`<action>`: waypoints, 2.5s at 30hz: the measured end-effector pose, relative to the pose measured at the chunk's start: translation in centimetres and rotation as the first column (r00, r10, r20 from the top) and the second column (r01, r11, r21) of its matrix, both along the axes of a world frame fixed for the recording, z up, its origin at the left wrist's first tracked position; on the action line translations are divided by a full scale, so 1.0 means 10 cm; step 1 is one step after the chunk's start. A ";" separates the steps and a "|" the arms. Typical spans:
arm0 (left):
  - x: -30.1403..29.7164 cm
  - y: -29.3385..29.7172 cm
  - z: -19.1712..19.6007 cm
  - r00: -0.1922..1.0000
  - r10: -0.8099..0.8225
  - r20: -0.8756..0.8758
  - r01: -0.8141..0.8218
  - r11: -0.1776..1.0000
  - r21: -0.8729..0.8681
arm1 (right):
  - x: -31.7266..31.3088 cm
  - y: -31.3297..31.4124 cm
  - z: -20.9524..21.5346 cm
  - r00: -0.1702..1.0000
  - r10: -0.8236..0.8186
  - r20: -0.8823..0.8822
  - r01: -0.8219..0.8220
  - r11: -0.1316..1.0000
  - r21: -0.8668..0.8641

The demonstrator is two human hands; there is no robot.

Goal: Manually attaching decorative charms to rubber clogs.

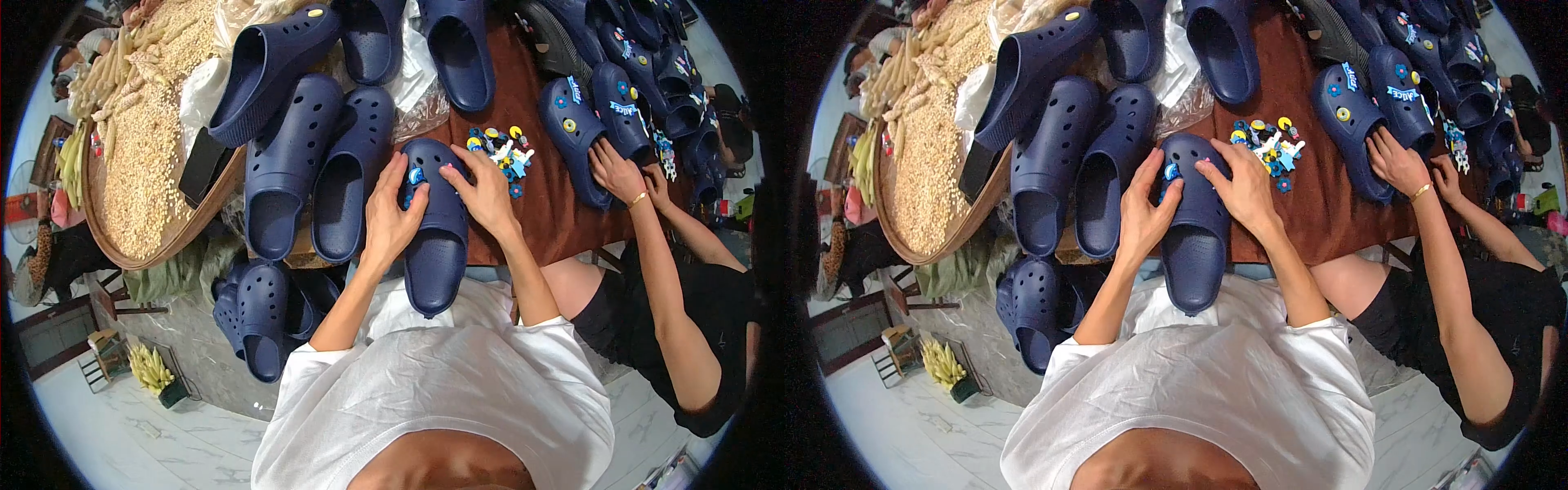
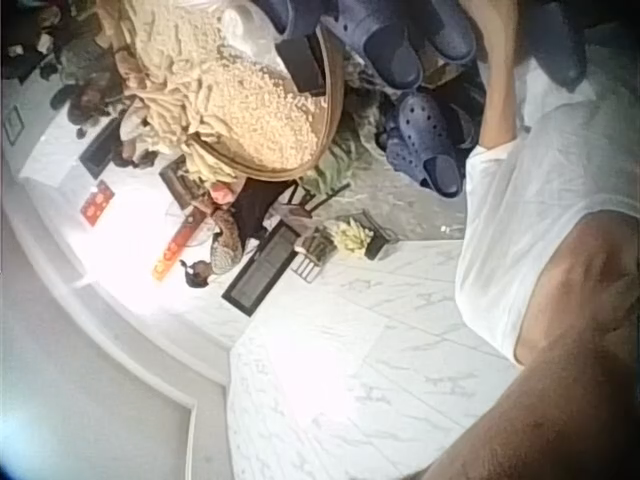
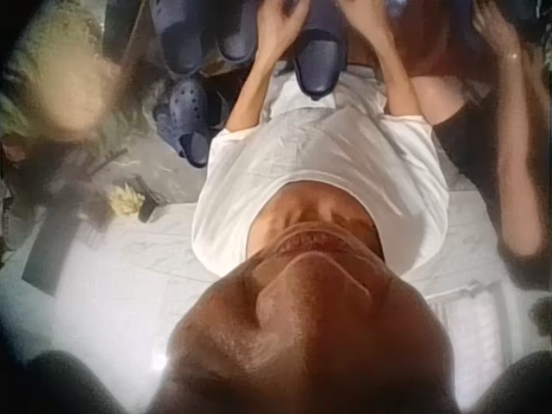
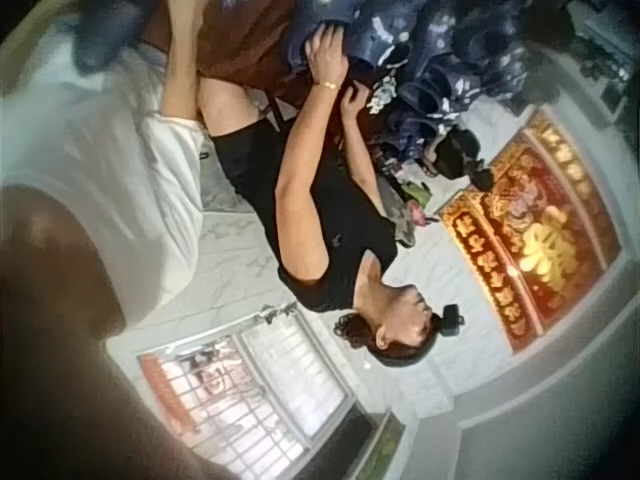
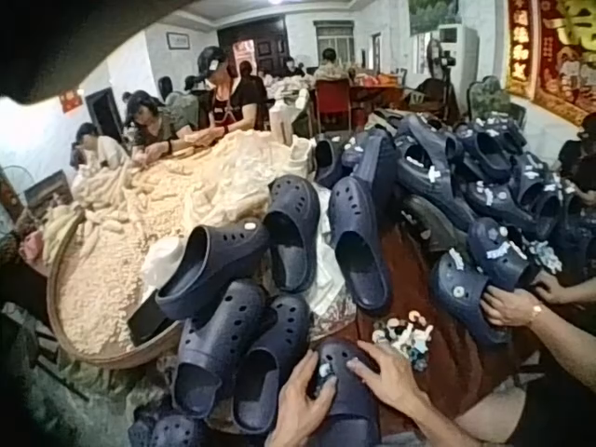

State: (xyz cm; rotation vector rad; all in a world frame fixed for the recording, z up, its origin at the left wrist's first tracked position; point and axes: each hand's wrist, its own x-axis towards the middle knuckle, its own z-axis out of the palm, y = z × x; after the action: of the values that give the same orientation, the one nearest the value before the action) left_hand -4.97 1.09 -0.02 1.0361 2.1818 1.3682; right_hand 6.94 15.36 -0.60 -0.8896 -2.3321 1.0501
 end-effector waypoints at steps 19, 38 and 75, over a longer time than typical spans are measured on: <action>0.02 0.00 0.01 0.999 0.040 0.022 -0.040 0.999 0.022 | 0.19 0.04 -0.13 0.989 -0.118 -0.087 0.138 0.952 0.273; 0.07 0.00 -0.04 0.999 0.042 -0.024 -0.040 0.996 0.082 | 0.30 -0.36 -0.10 0.998 -0.059 -0.002 0.056 0.923 0.380; 0.07 -0.07 -0.19 0.985 0.057 0.160 -0.083 0.984 0.159 | 0.23 -0.05 -0.41 0.879 -0.304 -0.367 0.337 0.941 0.029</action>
State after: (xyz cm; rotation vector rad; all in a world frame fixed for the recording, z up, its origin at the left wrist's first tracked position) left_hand -4.31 0.44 -1.90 0.8821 2.0372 1.6282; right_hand 9.24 14.84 -4.72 -0.9225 -1.8383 0.8710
